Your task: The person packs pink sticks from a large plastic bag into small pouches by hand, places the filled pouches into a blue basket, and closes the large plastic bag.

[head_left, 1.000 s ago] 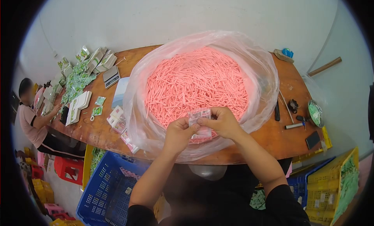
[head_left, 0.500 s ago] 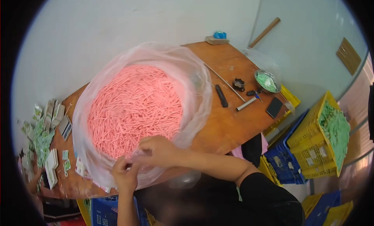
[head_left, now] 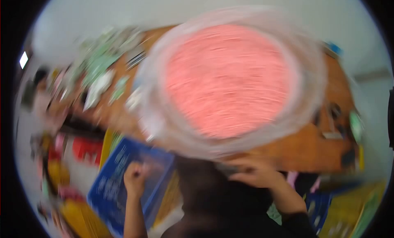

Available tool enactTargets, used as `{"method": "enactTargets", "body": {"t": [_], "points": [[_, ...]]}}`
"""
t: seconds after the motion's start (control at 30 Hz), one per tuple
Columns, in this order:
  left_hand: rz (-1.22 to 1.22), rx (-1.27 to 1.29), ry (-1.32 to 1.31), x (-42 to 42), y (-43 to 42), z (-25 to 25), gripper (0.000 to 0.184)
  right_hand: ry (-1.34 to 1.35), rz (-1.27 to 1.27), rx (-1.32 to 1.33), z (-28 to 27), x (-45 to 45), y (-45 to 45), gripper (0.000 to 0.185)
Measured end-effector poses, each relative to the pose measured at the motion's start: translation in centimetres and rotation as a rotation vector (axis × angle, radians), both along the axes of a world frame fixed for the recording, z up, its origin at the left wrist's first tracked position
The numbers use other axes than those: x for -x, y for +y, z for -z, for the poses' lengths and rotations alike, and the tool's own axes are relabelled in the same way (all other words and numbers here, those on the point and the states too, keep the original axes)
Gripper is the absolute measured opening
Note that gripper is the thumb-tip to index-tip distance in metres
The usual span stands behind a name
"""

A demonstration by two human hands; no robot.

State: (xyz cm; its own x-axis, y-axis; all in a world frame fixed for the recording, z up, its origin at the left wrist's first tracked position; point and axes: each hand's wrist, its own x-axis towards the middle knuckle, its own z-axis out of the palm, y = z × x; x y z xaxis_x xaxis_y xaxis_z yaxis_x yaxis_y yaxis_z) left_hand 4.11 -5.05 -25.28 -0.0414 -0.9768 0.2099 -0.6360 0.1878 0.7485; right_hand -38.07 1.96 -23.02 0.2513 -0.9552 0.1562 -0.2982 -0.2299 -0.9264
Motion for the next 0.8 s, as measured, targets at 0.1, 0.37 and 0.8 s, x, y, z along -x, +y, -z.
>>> {"method": "enactTargets", "body": {"t": [0.1,0.37,0.8], "points": [[-0.375,-0.177,-0.012,-8.4,1.6,1.8,0.014,-0.296,0.295,-0.134,5.5,3.0,2.1,0.022],[-0.374,-0.553,-0.278,-20.1,-0.3,18.6,0.025,0.249,0.547,0.050,12.4,1.6,1.6,0.009],[-0.288,-0.621,0.036,-18.8,-1.9,43.1,0.026,0.583,0.652,0.134,12.4,-0.5,0.5,0.005]]}}
